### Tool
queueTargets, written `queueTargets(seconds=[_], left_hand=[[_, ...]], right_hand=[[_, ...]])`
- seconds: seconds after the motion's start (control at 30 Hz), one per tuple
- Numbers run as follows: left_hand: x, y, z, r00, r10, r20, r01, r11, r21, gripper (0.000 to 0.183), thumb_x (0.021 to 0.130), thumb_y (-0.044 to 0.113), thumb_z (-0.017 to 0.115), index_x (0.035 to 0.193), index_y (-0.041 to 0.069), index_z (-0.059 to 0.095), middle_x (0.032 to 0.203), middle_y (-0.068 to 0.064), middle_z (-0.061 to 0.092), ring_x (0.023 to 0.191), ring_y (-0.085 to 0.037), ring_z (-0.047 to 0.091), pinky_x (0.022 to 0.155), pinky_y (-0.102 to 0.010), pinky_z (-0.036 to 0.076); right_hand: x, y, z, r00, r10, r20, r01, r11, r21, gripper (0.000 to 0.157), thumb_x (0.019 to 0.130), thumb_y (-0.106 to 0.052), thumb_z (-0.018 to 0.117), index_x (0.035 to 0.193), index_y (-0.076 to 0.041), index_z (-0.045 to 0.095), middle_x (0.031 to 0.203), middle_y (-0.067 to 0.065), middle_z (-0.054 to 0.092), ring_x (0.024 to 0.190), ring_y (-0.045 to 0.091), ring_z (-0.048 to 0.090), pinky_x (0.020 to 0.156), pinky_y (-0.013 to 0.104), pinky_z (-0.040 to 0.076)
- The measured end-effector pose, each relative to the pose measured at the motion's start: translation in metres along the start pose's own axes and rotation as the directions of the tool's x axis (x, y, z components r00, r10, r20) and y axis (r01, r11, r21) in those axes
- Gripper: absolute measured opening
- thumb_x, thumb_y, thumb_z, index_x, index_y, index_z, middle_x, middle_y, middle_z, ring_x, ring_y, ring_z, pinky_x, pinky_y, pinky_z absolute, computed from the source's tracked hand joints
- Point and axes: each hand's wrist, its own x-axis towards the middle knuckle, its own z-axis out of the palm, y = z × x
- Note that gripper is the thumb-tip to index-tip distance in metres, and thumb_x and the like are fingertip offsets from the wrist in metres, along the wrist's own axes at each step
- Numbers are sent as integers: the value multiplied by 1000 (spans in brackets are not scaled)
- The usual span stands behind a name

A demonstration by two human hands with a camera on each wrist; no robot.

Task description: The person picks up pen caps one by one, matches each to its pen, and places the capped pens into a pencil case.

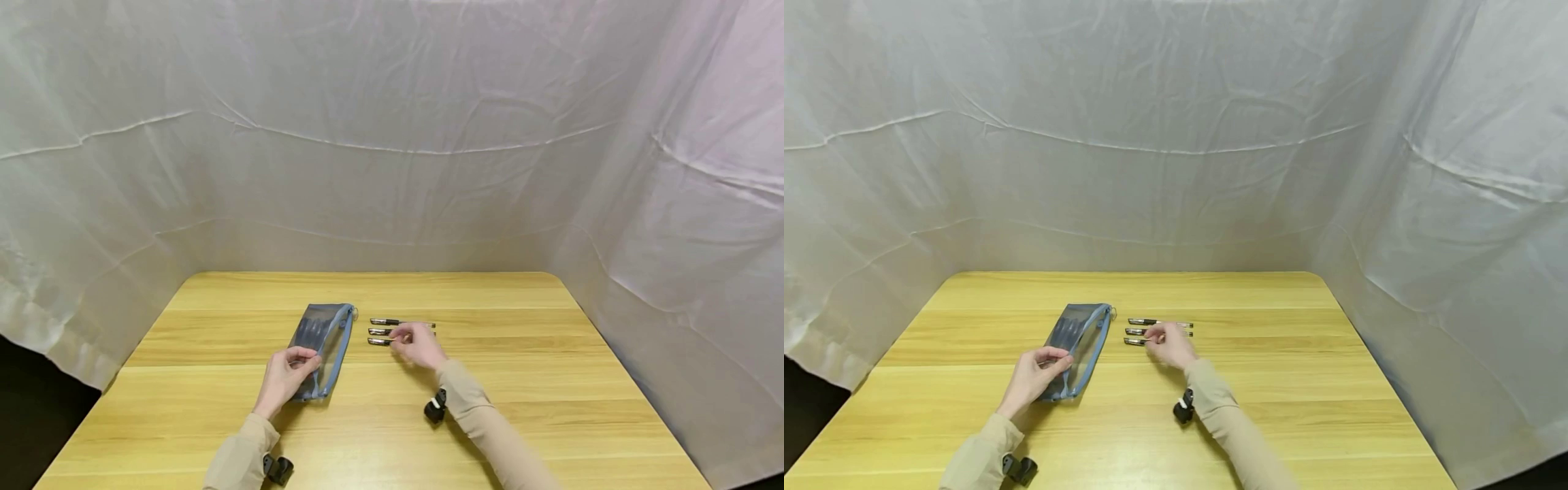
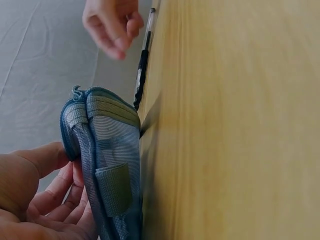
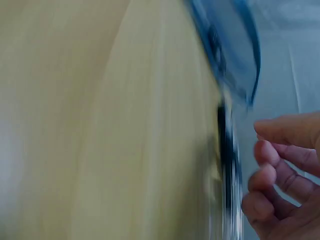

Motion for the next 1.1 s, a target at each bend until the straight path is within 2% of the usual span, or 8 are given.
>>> queueTargets(seconds=[0.1, 0.27, 0.6, 1.1], left_hand=[[0, 0, 0, 1000, -5, 1, 5, 1000, -3, 13, 90, 4, 72, 99, -5, 73, 87, -16, 75, 65, -3, 63, 65, -18, 52], [0, -1, 0, 1000, -14, 4, 14, 1000, 0, 14, 90, 5, 72, 100, -5, 73, 88, -15, 75, 66, -4, 63, 66, -18, 52], [0, -1, 0, 1000, -14, 5, 14, 1000, -21, 14, 90, 6, 73, 100, -5, 73, 89, -16, 75, 66, -3, 64, 66, -18, 53], [-1, 0, -1, 1000, -13, 10, 14, 999, -31, 17, 90, 7, 74, 101, -6, 73, 91, -18, 76, 66, -3, 63, 65, -17, 52]], right_hand=[[-2, 14, -14, 999, -9, -42, 3, 989, -145, 17, 83, -7, 77, 99, -4, 74, 88, 6, 67, 78, 13, 59, 72, 25, 50], [-2, 27, -26, 999, -12, -45, 1, 970, -242, 15, 80, -9, 82, 93, -7, 74, 83, 2, 62, 77, 12, 53, 74, 27, 46], [2, 31, -29, 999, -37, -21, 29, 949, -314, 8, 83, -11, 81, 81, -11, 73, 71, -3, 51, 68, 10, 44, 65, 23, 34], [3, 32, -28, 997, -64, -35, 50, 944, -325, 7, 84, -11, 80, 79, -11, 75, 68, -5, 58, 65, 7, 46, 64, 21, 36]])
